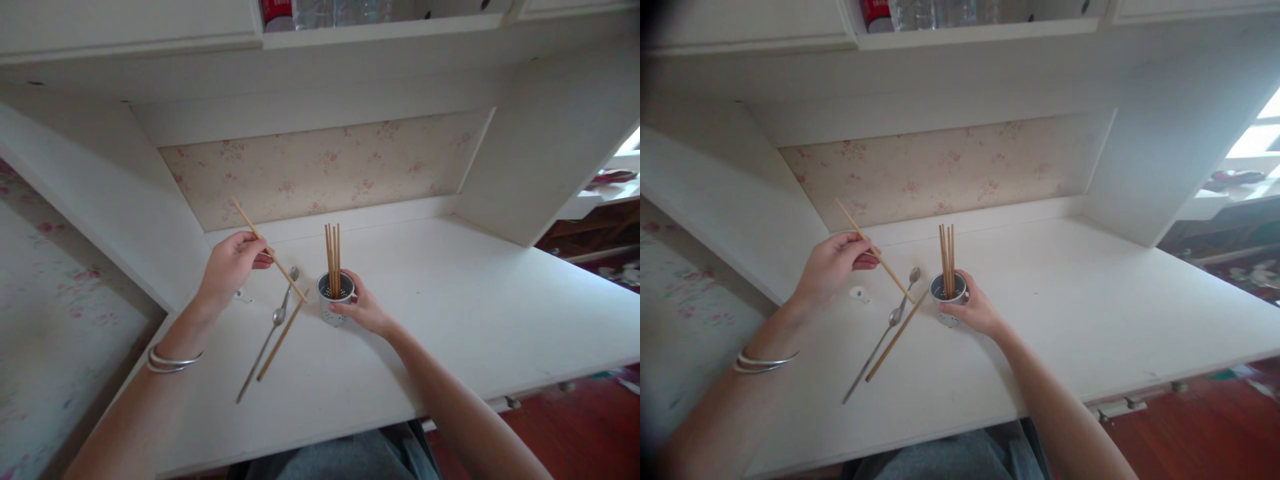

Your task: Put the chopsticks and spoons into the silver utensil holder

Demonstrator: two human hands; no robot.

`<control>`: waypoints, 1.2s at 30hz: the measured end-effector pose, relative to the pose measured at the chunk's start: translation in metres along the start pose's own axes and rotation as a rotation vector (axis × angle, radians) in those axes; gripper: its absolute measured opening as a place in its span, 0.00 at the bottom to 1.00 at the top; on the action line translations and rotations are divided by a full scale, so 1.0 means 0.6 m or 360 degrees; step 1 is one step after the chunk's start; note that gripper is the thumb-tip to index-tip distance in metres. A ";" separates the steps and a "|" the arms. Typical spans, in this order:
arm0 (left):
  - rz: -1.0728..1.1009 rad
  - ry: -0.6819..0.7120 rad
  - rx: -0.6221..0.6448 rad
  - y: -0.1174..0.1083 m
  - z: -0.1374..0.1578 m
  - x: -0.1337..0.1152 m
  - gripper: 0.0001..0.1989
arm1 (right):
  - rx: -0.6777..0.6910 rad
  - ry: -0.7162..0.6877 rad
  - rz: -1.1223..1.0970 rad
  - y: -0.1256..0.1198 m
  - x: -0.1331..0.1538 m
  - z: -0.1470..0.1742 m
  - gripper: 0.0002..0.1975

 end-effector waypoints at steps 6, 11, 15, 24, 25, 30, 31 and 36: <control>-0.0045 0.0215 0.0125 0.101 -0.030 -0.012 0.14 | 0.0024 -0.0009 -0.0017 0.002 0.002 0.000 0.40; -0.0378 0.0378 0.0245 0.163 -0.036 0.045 0.14 | 0.0049 -0.0004 0.0015 0.003 0.008 0.002 0.39; -0.0590 0.0465 0.0321 0.193 -0.025 0.078 0.15 | 0.0049 -0.0014 0.0067 0.002 0.010 0.002 0.39; -0.0684 0.0380 0.0249 0.206 -0.014 0.090 0.16 | 0.0060 -0.0065 0.0150 -0.003 0.001 0.000 0.41; -0.0652 0.0355 0.0255 0.205 -0.012 0.091 0.15 | 0.0062 -0.0066 0.0149 -0.003 0.001 0.000 0.41; -0.0249 0.0137 0.0343 0.204 0.020 0.102 0.18 | 0.0068 -0.0061 0.0118 -0.004 0.002 -0.001 0.41; -0.0120 0.0104 0.0365 0.206 0.033 0.106 0.19 | 0.0087 -0.0054 0.0098 -0.004 0.002 -0.001 0.41; 0.0395 -0.0067 0.0368 0.229 0.101 0.124 0.39 | 0.0231 0.0014 -0.0076 -0.010 0.011 0.003 0.42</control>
Point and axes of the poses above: each hand's wrist, its own z-axis away from the middle knuckle, its own y-axis out of the palm, x = y × z, the point moved 2 cm from there along -z, towards the middle knuckle, and after that the axes turned 5 degrees about -z, right-handed, at the moved point
